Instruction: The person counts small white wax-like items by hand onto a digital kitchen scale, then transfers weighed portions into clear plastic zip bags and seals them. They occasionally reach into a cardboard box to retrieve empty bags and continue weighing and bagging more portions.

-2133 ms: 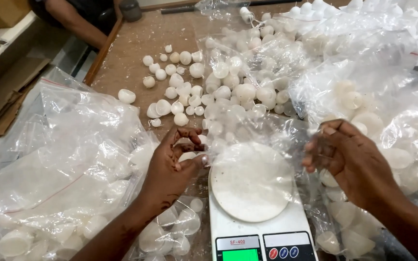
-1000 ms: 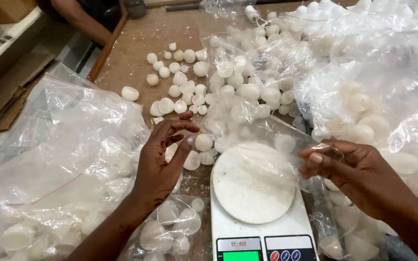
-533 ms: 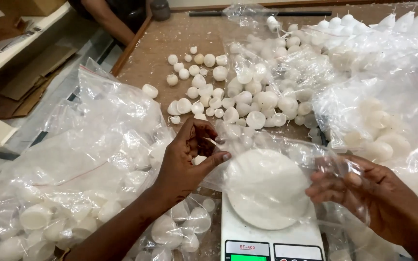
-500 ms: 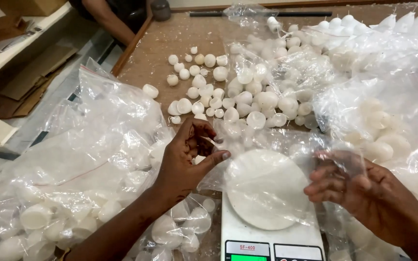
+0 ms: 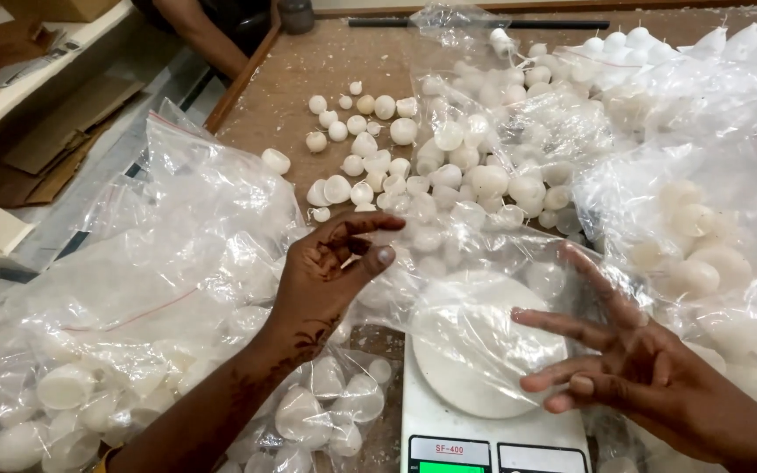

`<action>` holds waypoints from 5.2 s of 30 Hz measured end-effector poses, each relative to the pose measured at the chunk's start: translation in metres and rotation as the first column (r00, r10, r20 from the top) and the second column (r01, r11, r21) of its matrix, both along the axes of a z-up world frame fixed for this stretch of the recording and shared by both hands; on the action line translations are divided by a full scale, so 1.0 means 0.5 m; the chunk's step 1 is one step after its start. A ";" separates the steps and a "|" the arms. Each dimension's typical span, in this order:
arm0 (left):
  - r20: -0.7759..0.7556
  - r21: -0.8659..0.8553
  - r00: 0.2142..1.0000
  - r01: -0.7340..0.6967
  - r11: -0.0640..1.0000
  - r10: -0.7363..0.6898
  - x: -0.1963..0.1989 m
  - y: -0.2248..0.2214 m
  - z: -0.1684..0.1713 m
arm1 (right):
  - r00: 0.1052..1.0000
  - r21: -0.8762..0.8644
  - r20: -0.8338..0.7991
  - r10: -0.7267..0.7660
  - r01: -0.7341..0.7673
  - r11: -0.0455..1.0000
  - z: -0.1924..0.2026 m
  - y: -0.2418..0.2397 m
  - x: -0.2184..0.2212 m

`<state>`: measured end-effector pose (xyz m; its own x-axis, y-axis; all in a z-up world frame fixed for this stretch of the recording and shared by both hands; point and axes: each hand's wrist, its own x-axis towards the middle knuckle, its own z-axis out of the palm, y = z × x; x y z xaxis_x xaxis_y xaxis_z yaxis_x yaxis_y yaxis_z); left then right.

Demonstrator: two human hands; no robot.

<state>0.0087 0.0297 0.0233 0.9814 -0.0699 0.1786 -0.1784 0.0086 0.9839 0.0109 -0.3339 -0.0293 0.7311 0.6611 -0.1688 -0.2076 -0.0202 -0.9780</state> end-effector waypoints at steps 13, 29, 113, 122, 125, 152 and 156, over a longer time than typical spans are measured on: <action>0.068 -0.096 0.985 -0.152 0.984 0.159 0.004 0.016 -0.015 | 0.990 -0.073 0.092 0.108 -0.102 0.992 0.006 -0.005 0.002; 0.457 0.240 0.873 -0.308 0.921 0.173 -0.018 -0.006 0.000 | 0.621 -0.437 0.784 0.025 0.522 0.733 -0.045 0.026 -0.022; 0.472 0.242 0.869 -0.293 0.925 0.152 -0.038 -0.027 -0.029 | 0.375 -0.330 0.895 0.240 0.198 0.923 0.040 0.115 -0.022; 0.591 0.173 0.777 -0.383 0.907 0.216 -0.032 -0.025 -0.039 | 0.300 -0.397 0.900 0.315 0.269 0.878 0.051 0.132 -0.025; 0.614 0.201 0.756 -0.430 0.880 0.229 -0.036 -0.020 -0.050 | 0.316 -0.390 0.903 0.291 0.322 0.862 0.056 0.152 -0.033; 0.620 0.125 0.762 -0.332 0.935 0.188 -0.044 -0.020 -0.032 | 0.561 -0.334 0.825 0.074 0.377 0.864 0.124 0.184 0.023; 0.587 0.160 0.797 -0.284 0.945 0.140 -0.044 -0.021 -0.023 | 0.655 -0.120 0.744 -0.130 0.323 0.939 0.048 0.121 0.021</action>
